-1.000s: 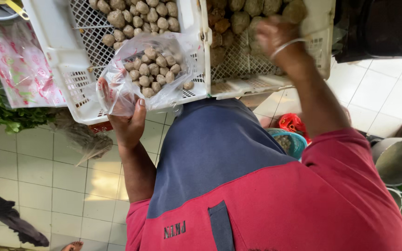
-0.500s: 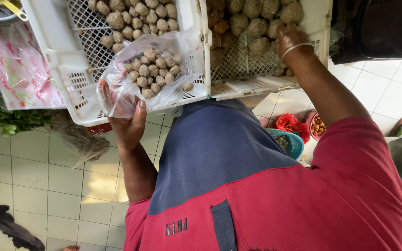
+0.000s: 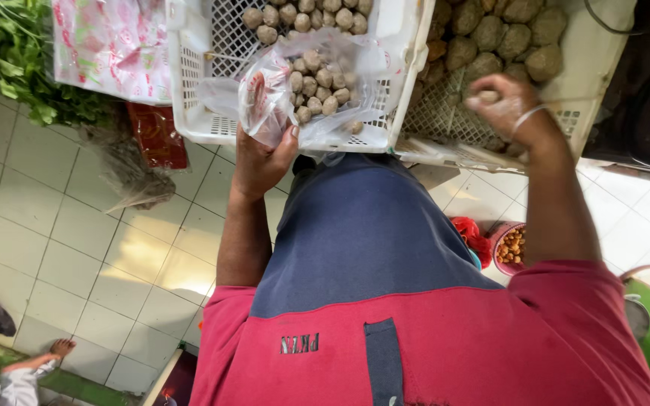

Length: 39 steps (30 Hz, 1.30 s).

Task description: The person holds a plastic bag open over a white crate and picks meatballs one at a time from an adjacent crate, placing them into the bag. They occasionally reach into the far crate to gather more meatballs and continue filling the bag.

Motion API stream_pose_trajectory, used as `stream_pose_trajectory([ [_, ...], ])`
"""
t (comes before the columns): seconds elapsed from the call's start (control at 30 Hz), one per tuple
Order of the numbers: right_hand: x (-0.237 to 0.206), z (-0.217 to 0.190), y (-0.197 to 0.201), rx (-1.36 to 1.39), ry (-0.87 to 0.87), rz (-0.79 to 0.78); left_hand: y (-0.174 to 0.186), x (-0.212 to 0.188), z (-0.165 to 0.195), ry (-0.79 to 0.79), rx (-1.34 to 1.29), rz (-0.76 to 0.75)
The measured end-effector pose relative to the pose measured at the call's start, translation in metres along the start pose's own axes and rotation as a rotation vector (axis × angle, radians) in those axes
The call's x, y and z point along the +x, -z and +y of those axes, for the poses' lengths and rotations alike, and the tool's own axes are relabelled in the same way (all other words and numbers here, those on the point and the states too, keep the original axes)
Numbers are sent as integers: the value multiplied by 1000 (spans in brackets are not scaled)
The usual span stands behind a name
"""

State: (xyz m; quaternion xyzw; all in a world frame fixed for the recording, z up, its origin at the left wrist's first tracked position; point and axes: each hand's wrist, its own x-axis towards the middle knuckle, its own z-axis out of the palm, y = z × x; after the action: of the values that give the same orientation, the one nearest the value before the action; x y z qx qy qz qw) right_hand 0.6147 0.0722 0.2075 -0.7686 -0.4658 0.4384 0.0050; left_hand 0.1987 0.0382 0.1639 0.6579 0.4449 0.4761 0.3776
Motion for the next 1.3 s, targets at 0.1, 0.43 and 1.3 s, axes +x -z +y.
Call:
stream_pose_trajectory([
  [0.1, -28, -30, -23, 227, 580, -169, -1, 1, 5, 0, 38, -31],
  [0.43, 27, 87, 49, -224, -94, 216, 3, -6, 19, 252, -265, -28],
  [1.3, 105, 129, 9, -922, 90, -288, -12, 16, 17, 18, 5, 56],
])
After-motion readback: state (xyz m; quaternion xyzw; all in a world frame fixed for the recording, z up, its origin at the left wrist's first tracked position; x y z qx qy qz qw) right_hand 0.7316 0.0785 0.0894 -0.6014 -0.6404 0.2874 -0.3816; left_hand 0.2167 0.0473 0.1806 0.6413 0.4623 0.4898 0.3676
